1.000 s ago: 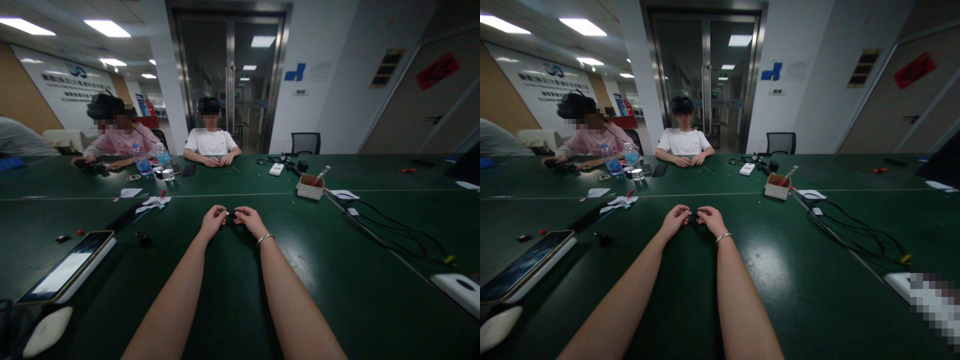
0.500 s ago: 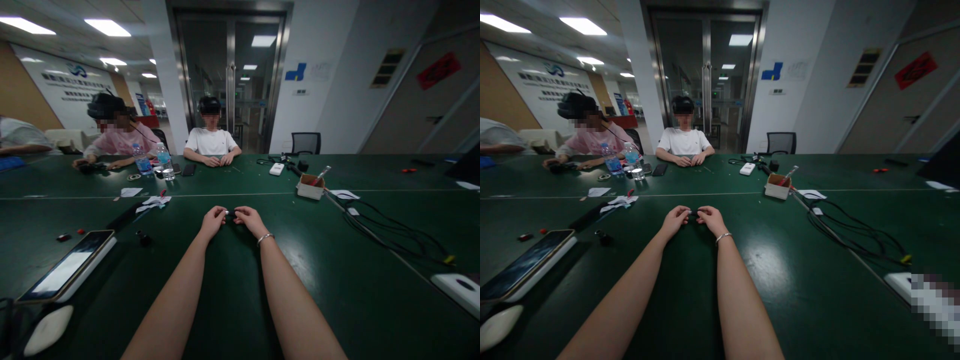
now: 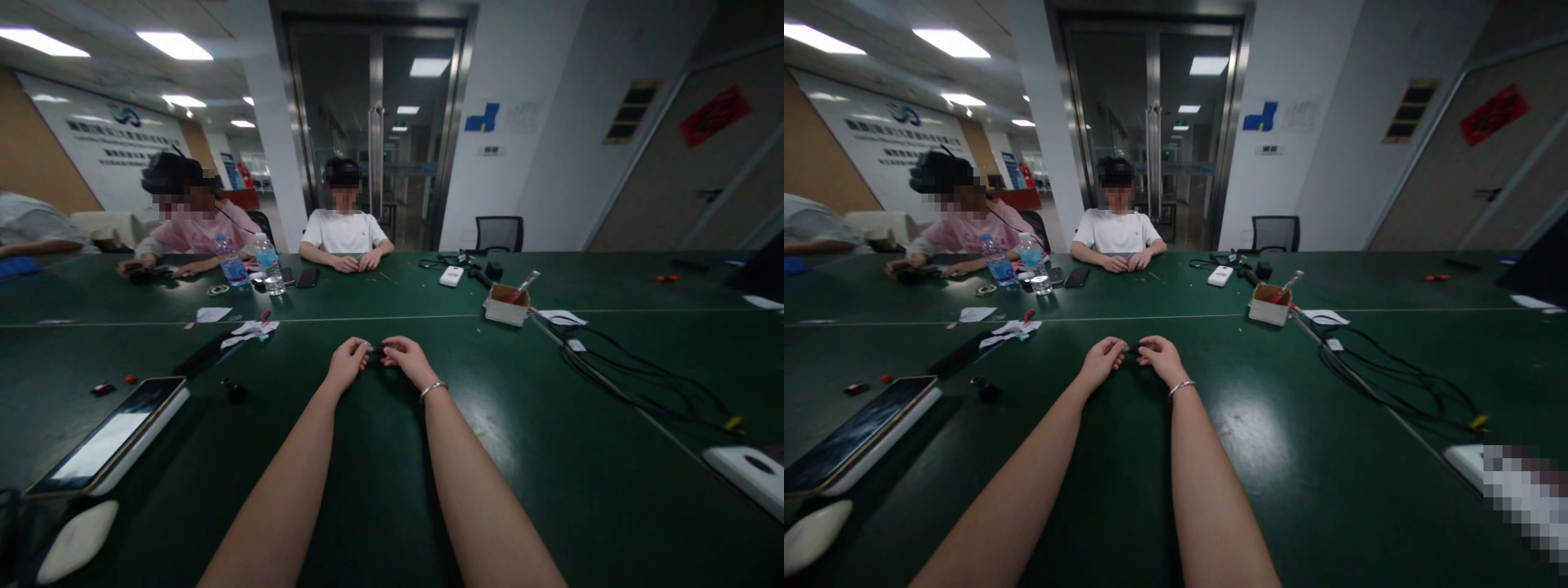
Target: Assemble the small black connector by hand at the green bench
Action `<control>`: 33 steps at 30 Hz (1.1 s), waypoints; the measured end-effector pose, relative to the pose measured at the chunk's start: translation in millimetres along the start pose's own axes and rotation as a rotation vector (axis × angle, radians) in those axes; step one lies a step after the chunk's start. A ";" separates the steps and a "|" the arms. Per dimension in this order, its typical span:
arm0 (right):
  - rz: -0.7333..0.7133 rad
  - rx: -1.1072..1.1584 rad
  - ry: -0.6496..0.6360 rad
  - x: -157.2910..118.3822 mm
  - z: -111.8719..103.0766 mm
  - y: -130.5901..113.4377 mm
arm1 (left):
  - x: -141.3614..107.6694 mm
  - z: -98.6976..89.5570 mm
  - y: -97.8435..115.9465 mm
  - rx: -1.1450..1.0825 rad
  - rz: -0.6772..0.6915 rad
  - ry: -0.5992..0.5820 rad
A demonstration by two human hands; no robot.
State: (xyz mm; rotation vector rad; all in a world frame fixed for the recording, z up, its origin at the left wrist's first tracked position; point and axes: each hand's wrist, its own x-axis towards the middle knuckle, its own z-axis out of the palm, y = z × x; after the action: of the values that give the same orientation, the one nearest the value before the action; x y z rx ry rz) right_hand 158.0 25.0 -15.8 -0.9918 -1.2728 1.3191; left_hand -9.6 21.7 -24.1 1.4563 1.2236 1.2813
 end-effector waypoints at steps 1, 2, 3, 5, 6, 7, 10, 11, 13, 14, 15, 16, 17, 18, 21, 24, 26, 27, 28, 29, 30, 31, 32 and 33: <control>-0.012 -0.006 -0.007 0.3 -0.3 0.8 | -0.5 -0.1 1.1 0.001 -0.002 -0.002; -0.025 -0.015 -0.011 0.7 -0.7 1.9 | -1.0 -0.2 2.2 -0.001 -0.002 -0.005; -0.038 -0.030 -0.013 1.3 -1.1 3.1 | -1.6 -0.3 3.5 -0.003 0.000 -0.013; -0.074 -0.087 -0.006 2.5 -1.6 5.3 | -2.9 -0.7 6.3 0.001 0.004 -0.036; -0.099 -0.127 0.005 2.8 -1.8 6.1 | -3.6 -0.9 7.6 0.005 0.006 -0.049; -0.127 -0.167 0.015 3.0 -1.8 6.5 | -4.1 -1.3 8.9 0.009 0.007 -0.059; -0.184 -0.239 -0.004 1.8 -0.6 5.5 | -5.2 -2.4 11.4 0.010 0.012 -0.072; -0.186 -0.252 -0.029 0.9 0.2 4.7 | -5.3 -2.7 11.7 0.005 0.013 -0.071; -0.176 -0.296 -0.078 -0.7 2.2 3.2 | -5.2 -2.9 11.7 -0.016 0.021 -0.065; -0.175 -0.327 -0.090 -1.4 3.3 2.8 | -5.0 -2.8 11.3 -0.029 0.026 -0.063; -0.178 -0.361 -0.096 -2.0 4.3 2.8 | -4.9 -2.6 10.7 -0.040 0.033 -0.063; -0.186 -0.393 -0.096 -2.3 5.1 3.1 | -4.6 -2.2 9.9 -0.047 0.039 -0.067; -0.200 -0.426 -0.090 -2.5 5.8 3.6 | -4.4 -1.7 9.0 -0.047 0.041 -0.070; -0.218 -0.461 -0.079 -2.5 6.3 4.3 | -4.2 -1.2 8.0 -0.041 0.040 -0.072; -0.273 -0.602 -0.027 -2.4 6.7 5.3 | -3.4 0.5 5.7 -0.025 0.030 -0.053; -0.297 -0.723 -0.006 -3.2 7.1 3.2 | -2.6 1.8 4.6 -0.056 0.019 -0.006; -0.308 -0.789 0.005 -4.6 7.4 0.1 | -1.9 2.0 4.2 -0.083 0.014 0.031; -0.313 -0.827 0.018 -5.4 7.0 -1.6 | -1.6 1.9 4.0 -0.092 0.016 0.042; -0.318 -0.869 0.037 -6.1 6.1 -3.3 | -1.4 1.5 3.8 -0.095 0.019 0.047; -0.317 -0.914 0.066 -6.7 4.3 -5.0 | -1.4 1.1 3.9 -0.097 0.021 0.044; -0.310 -0.956 0.102 -7.0 1.3 -6.5 | -1.6 0.5 4.3 -0.099 0.018 0.036; -0.294 -0.990 0.147 -7.2 -3.1 -7.9 | -2.0 0.0 5.1 -0.104 0.010 0.026; -0.265 -1.015 0.194 -7.2 -9.1 -9.4 | -2.7 -0.5 6.3 -0.112 -0.005 0.015; -0.225 -1.032 0.236 -7.4 -16.7 -11.1 | -3.5 -1.0 7.9 -0.121 -0.023 0.007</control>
State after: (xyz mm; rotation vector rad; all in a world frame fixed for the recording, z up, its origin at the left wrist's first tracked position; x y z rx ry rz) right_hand 176.9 19.7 -7.2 -1.5682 -1.8346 0.2839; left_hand -9.5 16.8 -16.9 1.3493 1.1438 1.3223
